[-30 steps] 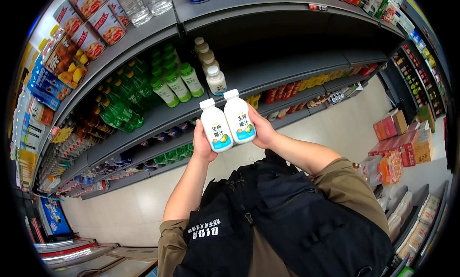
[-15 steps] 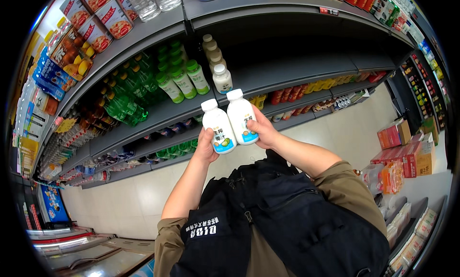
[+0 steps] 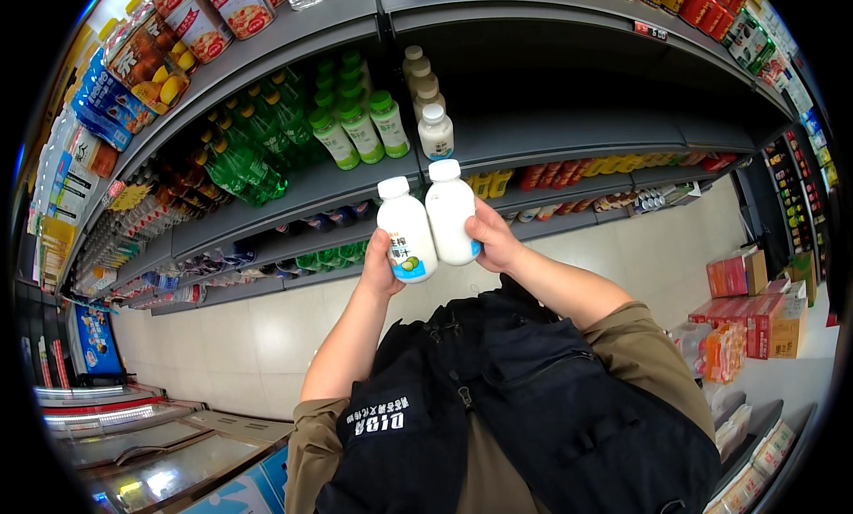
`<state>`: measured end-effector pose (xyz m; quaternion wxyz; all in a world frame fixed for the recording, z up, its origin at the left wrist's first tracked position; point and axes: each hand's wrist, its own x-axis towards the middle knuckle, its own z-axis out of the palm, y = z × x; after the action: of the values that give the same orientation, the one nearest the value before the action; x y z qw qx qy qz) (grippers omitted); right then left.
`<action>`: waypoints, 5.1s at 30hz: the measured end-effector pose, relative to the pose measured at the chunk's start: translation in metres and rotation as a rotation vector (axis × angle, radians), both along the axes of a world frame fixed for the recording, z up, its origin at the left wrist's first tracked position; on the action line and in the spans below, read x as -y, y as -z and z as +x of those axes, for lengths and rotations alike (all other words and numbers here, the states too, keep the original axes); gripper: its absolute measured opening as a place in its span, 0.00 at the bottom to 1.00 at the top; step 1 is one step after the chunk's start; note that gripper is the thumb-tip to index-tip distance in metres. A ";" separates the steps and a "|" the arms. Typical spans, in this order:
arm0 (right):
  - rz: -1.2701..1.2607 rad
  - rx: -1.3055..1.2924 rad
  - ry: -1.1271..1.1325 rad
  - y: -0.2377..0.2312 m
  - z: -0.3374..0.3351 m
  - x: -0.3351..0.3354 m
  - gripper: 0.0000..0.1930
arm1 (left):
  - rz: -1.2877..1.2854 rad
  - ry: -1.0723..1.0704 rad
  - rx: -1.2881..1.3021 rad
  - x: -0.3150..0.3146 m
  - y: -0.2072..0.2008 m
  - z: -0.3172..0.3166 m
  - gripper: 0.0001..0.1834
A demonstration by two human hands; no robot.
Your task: The person repeatedly picks up white bottles from the floor, holds them up to view the labels, and places them on a refrigerated shelf among other beverages. The action is performed multiple times in a repetitive loop.
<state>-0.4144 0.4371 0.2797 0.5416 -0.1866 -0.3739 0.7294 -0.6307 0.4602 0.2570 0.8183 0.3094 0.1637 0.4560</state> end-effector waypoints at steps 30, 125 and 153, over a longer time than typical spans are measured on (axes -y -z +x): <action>-0.084 0.093 0.005 0.006 -0.009 -0.011 0.41 | -0.073 -0.157 -0.089 -0.007 0.000 -0.001 0.48; 0.011 0.095 0.067 -0.015 0.037 -0.053 0.41 | 0.197 -0.087 -0.176 -0.033 -0.005 0.032 0.49; 0.246 0.998 0.838 0.084 0.106 -0.395 0.47 | -0.046 -0.404 -0.393 0.056 0.111 0.046 0.53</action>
<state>-0.3089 0.8319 0.1959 0.5587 -0.5683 -0.5564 0.2352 -0.5849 0.4038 0.1461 0.6701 0.3342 0.3882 0.5372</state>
